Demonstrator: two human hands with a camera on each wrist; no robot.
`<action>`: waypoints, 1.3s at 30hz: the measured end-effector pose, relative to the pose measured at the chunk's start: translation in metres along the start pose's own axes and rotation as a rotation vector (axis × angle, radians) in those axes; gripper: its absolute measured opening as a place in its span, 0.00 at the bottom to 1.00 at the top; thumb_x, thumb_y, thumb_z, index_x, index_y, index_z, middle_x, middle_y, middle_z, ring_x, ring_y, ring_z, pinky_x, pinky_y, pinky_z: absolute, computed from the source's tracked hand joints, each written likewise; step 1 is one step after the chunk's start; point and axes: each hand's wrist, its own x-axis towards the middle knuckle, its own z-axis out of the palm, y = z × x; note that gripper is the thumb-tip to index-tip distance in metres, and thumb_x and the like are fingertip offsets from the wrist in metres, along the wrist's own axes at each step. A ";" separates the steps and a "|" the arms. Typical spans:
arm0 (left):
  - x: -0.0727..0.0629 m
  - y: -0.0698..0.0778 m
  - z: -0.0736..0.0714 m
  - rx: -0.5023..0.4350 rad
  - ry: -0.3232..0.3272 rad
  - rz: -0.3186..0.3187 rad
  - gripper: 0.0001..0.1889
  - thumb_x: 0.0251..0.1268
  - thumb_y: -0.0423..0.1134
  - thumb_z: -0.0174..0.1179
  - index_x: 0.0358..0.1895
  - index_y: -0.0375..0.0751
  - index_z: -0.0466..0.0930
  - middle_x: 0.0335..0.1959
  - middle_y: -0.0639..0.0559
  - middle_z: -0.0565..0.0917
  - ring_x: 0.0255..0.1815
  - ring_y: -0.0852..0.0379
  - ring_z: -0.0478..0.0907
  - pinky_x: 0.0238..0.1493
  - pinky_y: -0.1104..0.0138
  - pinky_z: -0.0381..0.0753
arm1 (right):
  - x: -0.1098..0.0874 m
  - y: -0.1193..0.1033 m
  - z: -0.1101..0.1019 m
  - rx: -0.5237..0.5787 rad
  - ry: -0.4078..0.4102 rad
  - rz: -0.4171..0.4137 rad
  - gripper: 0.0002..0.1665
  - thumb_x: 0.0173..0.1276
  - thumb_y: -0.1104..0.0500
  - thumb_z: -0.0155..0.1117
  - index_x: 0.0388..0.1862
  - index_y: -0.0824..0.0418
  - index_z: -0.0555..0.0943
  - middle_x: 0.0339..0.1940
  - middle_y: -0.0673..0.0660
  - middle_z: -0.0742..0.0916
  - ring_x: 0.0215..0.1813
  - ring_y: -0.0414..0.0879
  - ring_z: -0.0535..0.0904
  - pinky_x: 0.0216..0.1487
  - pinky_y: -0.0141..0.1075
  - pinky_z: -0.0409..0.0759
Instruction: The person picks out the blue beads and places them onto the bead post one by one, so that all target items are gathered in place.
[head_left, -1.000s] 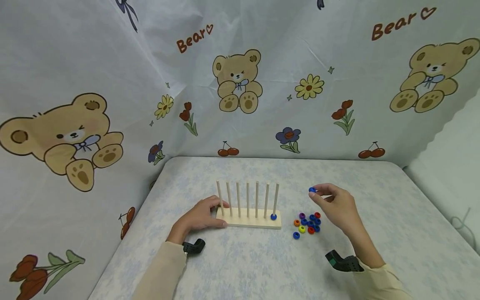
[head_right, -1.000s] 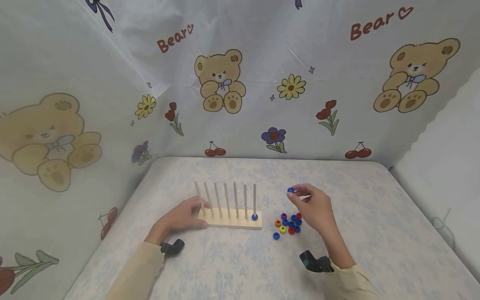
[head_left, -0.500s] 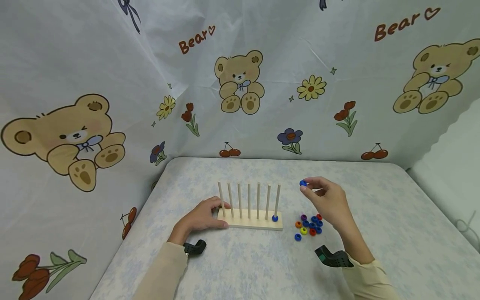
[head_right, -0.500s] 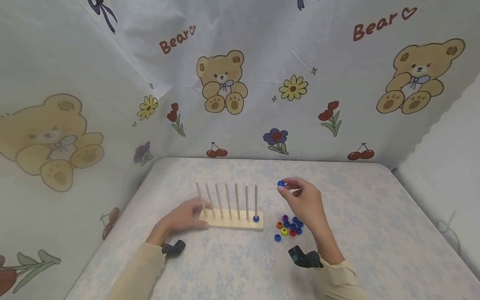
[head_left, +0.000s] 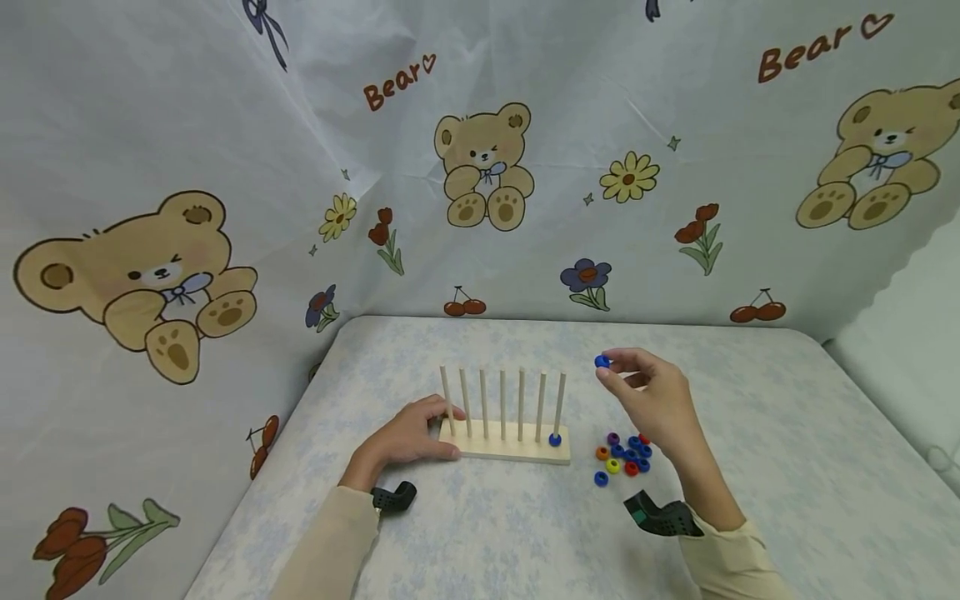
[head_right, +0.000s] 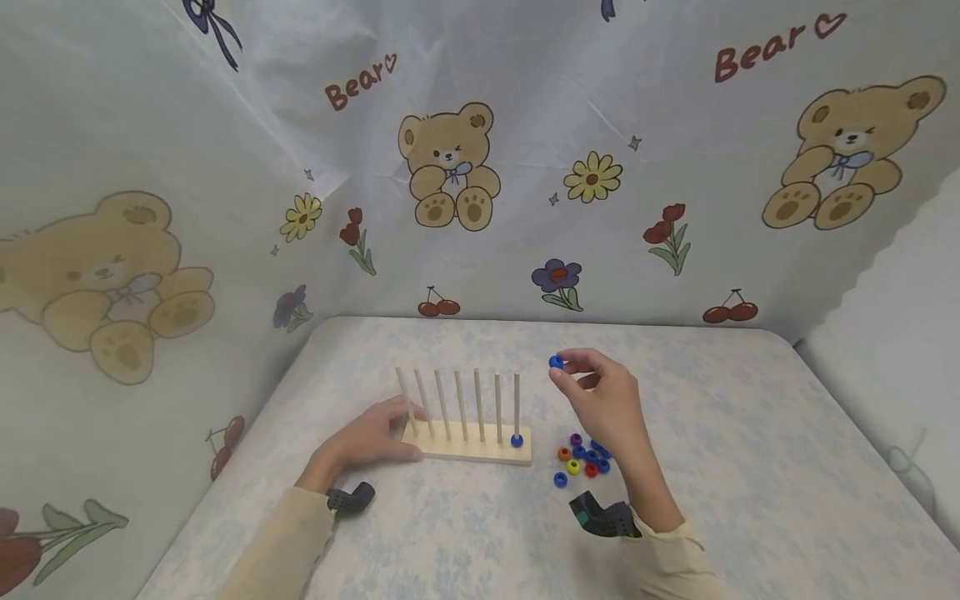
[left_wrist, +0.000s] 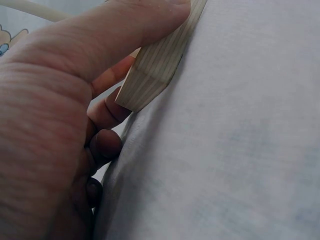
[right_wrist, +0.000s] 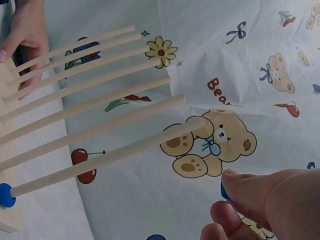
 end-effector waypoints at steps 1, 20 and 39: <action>0.000 0.000 0.000 0.001 0.000 -0.002 0.27 0.44 0.59 0.79 0.51 0.66 0.82 0.52 0.65 0.79 0.54 0.59 0.74 0.58 0.59 0.73 | -0.001 -0.001 0.000 0.001 0.001 -0.005 0.21 0.72 0.46 0.65 0.57 0.55 0.82 0.46 0.58 0.86 0.45 0.52 0.81 0.31 0.32 0.79; 0.003 -0.001 0.002 0.030 0.008 -0.013 0.25 0.46 0.58 0.79 0.50 0.70 0.80 0.53 0.66 0.78 0.55 0.59 0.73 0.59 0.57 0.72 | -0.007 -0.011 0.008 0.035 0.052 -0.131 0.18 0.71 0.50 0.67 0.56 0.56 0.84 0.46 0.58 0.89 0.44 0.51 0.84 0.33 0.30 0.79; 0.003 0.001 0.000 0.028 -0.002 -0.028 0.26 0.45 0.57 0.80 0.51 0.68 0.81 0.53 0.65 0.79 0.56 0.59 0.74 0.59 0.58 0.73 | -0.009 -0.016 0.027 0.088 0.094 -0.241 0.17 0.71 0.59 0.67 0.58 0.57 0.84 0.46 0.55 0.90 0.40 0.41 0.82 0.35 0.27 0.80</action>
